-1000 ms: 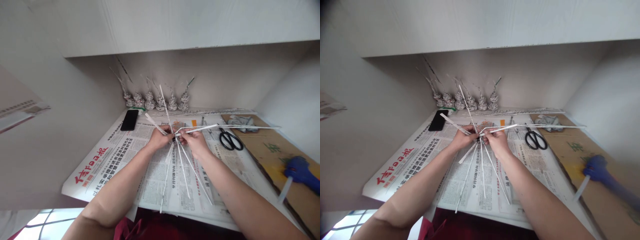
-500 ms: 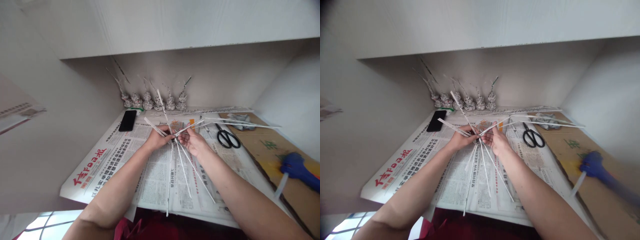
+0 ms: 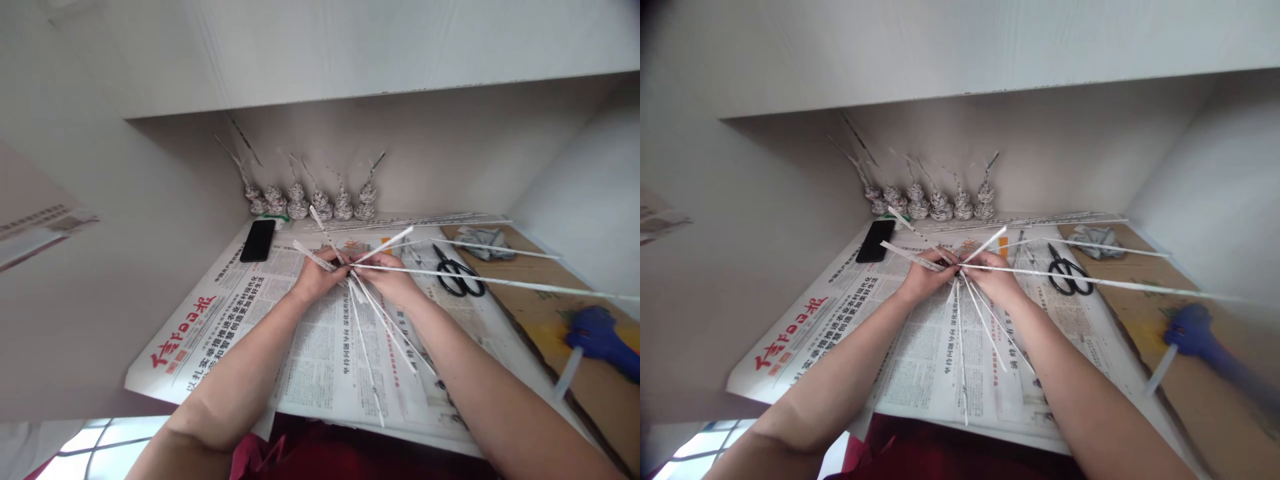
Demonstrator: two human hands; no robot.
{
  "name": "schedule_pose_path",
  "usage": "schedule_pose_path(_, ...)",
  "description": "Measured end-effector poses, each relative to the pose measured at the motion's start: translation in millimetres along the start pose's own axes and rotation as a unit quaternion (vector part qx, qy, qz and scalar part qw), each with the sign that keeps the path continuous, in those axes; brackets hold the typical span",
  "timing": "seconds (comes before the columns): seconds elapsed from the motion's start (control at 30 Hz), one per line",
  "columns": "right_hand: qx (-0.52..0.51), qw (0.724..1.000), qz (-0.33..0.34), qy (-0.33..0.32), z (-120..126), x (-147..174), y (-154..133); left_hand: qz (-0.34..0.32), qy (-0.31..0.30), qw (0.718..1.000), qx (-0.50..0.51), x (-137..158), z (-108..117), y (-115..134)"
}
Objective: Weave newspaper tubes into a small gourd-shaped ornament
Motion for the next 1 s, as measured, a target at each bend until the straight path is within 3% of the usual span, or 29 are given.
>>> schedule_pose_path(0.43,0.000,0.999,0.004,0.050,4,0,5,-0.022,-0.028,0.999,-0.009,-2,0,8)
schedule_pose_path(0.73,-0.042,0.997,-0.015,0.058,3,2,8,-0.063,-0.107,0.991,-0.044,-3,-2,20)
schedule_pose_path(1.0,0.007,0.997,0.040,0.062,0,3,3,-0.075,-0.116,0.983,-0.123,-1,-4,21)
Point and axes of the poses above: each hand's wrist, its own x-axis away from the middle knuckle, its own z-axis out of the back of the hand, y = z × x, the point moved 8 cm from there along -x, towards the middle knuckle, and after that the axes turned 11 degrees about -y, right-handed, at the moved point
